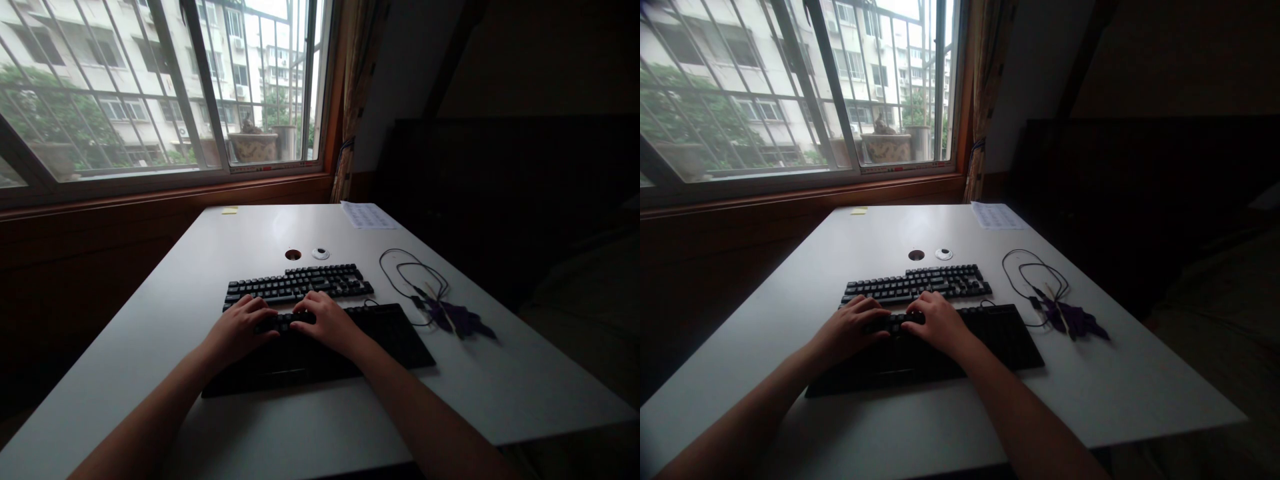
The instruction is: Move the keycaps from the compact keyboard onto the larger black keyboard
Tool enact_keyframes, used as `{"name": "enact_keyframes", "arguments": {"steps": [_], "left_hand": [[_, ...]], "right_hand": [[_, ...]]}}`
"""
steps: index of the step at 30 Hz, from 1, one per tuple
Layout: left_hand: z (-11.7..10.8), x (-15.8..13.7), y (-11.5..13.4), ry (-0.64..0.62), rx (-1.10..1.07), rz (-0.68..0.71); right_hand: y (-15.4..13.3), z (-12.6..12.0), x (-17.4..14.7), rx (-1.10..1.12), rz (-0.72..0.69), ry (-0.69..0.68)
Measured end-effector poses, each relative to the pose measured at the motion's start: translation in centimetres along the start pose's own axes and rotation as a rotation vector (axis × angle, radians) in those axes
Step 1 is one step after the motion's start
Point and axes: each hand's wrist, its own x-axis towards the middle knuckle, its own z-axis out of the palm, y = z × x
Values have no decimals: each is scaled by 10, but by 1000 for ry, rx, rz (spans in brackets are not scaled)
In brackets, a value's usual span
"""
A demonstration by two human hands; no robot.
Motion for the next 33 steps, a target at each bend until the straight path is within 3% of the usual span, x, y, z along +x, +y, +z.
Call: {"name": "enact_keyframes", "arguments": {"steps": [33], "left_hand": [[2, 0, -1, -52, 9, -44]], "right_hand": [[3, 2, 0, -10, -16, 9]]}}
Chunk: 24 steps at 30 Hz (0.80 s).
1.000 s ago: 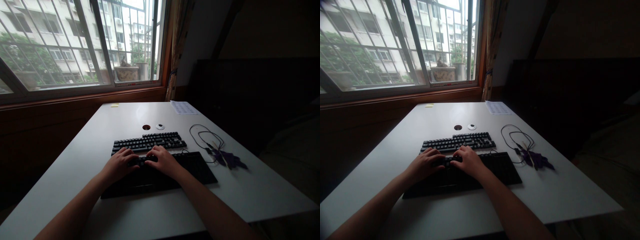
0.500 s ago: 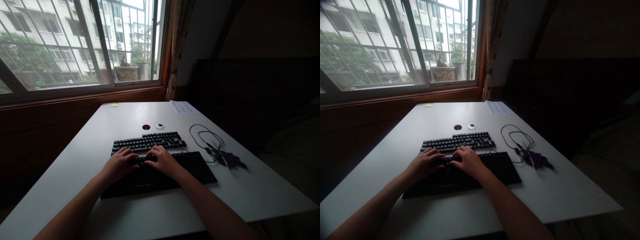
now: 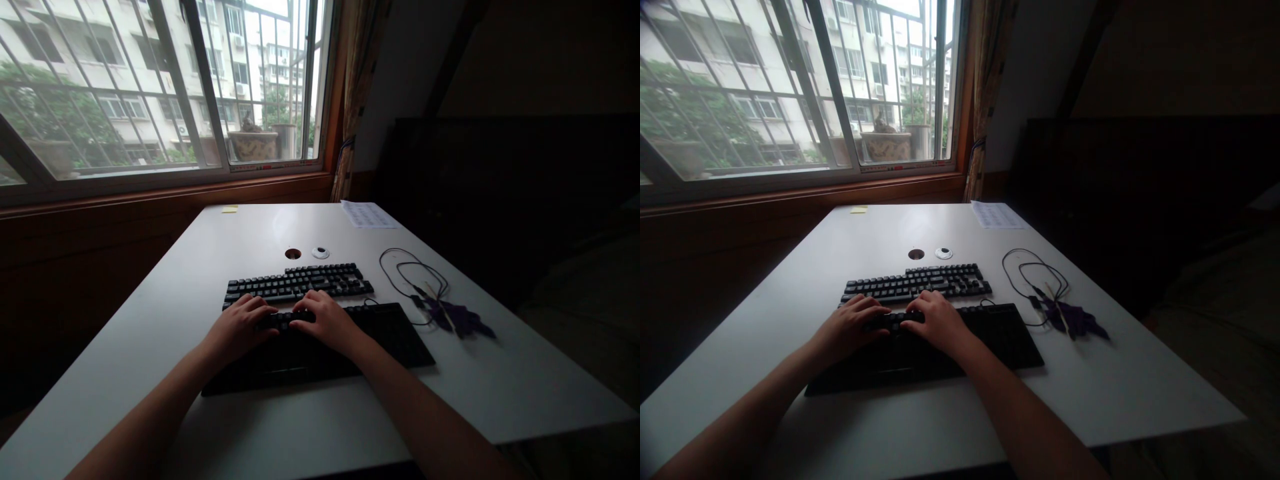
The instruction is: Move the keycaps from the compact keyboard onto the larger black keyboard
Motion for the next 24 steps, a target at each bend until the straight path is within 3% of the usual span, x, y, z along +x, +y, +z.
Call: {"name": "enact_keyframes", "arguments": {"steps": [24], "left_hand": [[-1, 1, 1, 11, -6, -1]], "right_hand": [[-3, -4, -1, -2, -5, -11]]}}
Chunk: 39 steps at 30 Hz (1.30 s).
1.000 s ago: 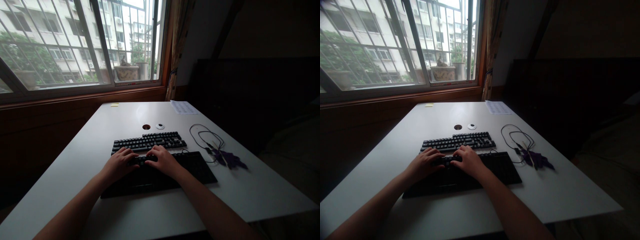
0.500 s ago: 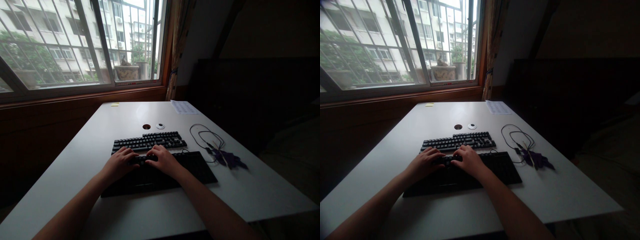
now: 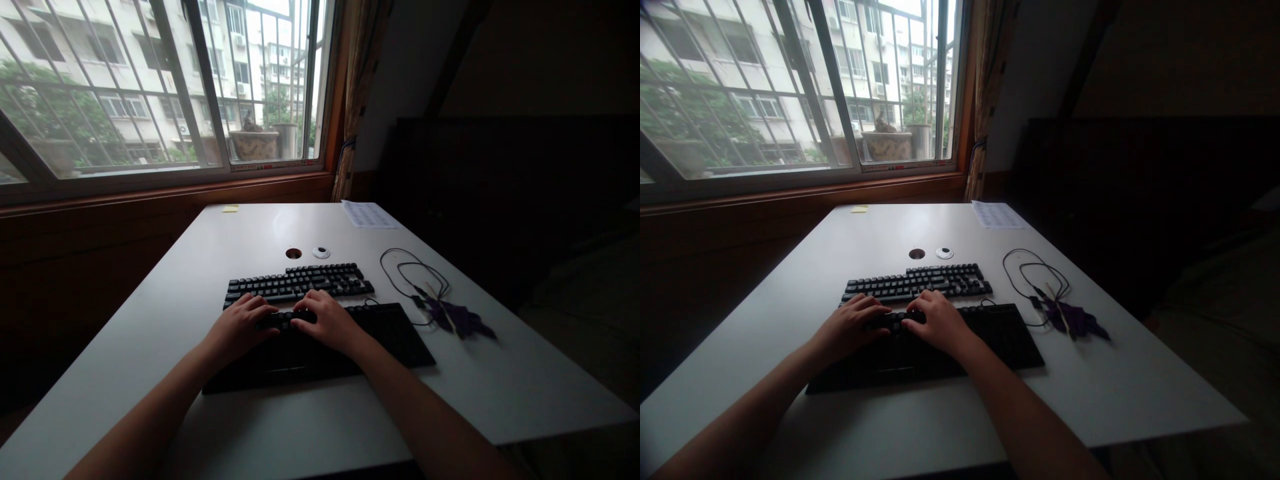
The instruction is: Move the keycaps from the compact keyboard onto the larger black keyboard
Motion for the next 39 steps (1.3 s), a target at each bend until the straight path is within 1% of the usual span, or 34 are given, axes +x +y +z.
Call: {"name": "enact_keyframes", "arguments": {"steps": [11, 17, 21, 25, 27, 29, 34, 39], "left_hand": [[-1, 0, -1, -10, -18, -9], [-8, 7, 0, 56, -123, -52], [-11, 20, -4, 109, -156, -110], [-14, 45, -24, 127, -264, -163], [-14, 62, -37, 120, -237, -213], [-11, 78, -52, 64, -169, -239], [7, 112, -81, 7, -120, -232], [23, 132, -95, -49, -89, -190]], "right_hand": [[0, -1, -1, 1, -13, -4], [1, 0, 0, 1, -26, 0], [2, 0, 0, -14, -32, -3], [1, 0, 0, -29, -60, 16], [1, 0, 0, -29, -53, 17], [1, 0, 0, -35, -42, 8], [2, 1, 1, -51, -62, 9], [0, -1, 1, -27, -57, 30]]}}
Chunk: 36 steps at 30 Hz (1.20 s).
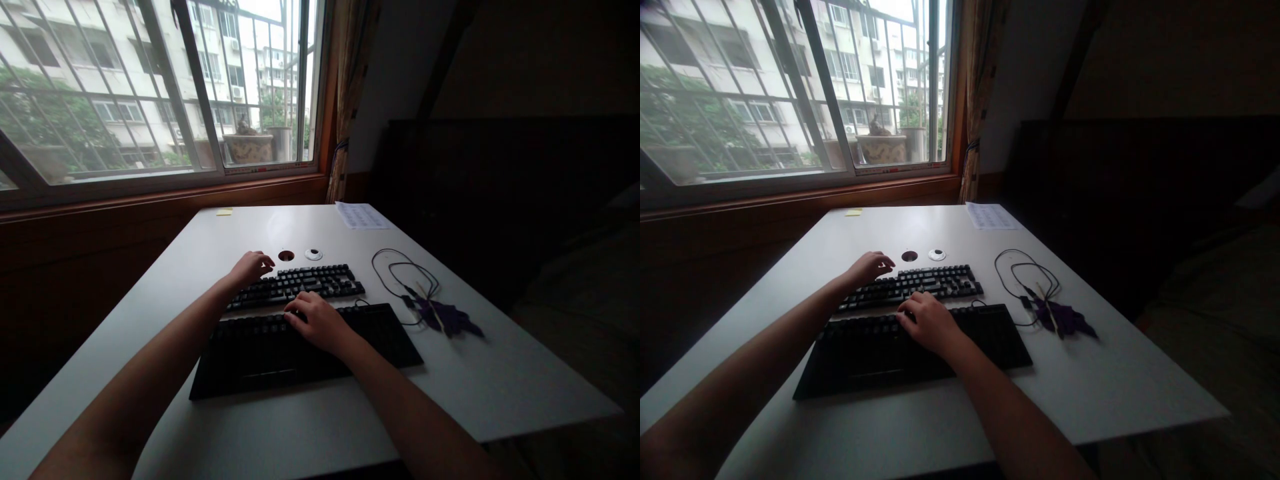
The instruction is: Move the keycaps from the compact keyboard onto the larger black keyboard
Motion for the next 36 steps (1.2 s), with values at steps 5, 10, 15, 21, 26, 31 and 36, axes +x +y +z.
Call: {"name": "enact_keyframes", "arguments": {"steps": [5, 10, 15, 21, 26, 31, 36], "left_hand": [[5, 13, 1, -48, 15, 34], [6, 18, 7, -81, 20, 63], [6, 18, 7, -101, 50, 59], [5, 14, 4, -75, 121, 13], [2, 8, 1, -69, 174, -20], [1, 3, 0, -64, 196, -20], [0, 1, -3, -41, 179, -14]], "right_hand": [[3, -4, 2, 6, 60, 102], [7, -7, 3, -9, 112, 224], [5, -10, 3, -3, 118, 248], [4, -11, 3, -10, 129, 248], [5, -10, 4, 1, 125, 259], [9, -7, 4, 18, 117, 282], [11, -7, 5, 41, 107, 306]]}}
